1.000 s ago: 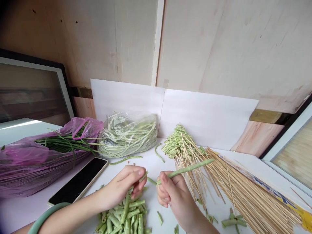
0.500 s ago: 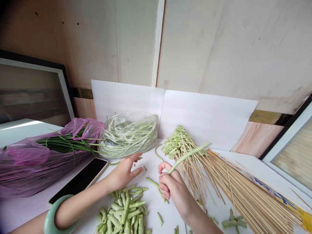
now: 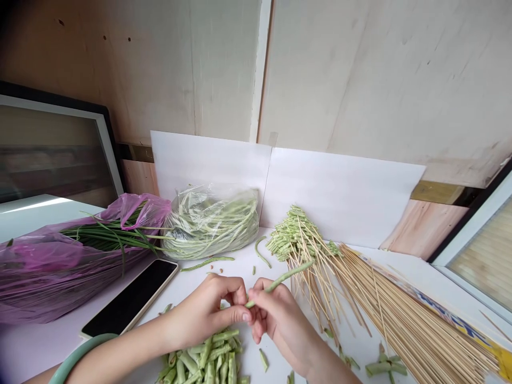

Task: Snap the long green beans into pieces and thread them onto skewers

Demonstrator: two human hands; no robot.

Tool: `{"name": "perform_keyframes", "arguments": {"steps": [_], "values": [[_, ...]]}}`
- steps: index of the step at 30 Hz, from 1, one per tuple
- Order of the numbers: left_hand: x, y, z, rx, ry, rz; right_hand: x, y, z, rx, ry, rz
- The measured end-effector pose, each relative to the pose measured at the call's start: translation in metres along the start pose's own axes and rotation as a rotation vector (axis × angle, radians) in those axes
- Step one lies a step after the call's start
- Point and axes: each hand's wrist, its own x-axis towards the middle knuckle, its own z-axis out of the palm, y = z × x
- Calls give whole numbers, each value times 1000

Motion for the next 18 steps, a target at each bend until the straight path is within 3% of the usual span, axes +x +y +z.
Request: {"name": "perform_keyframes", "arguments": {"steps": [6, 13, 16, 18], "values": [[1, 2, -6, 166, 55, -53, -2, -6, -5, 39, 79, -83], [-6, 12, -1, 40, -96, 64, -6, -4, -2, -55, 2, -83], [-10, 16, -5, 74, -220, 138, -10, -4, -7, -162, -128, 7], [-11, 10, -5, 115, -358, 273, -15, -5, -10, -227, -282, 62]]}}
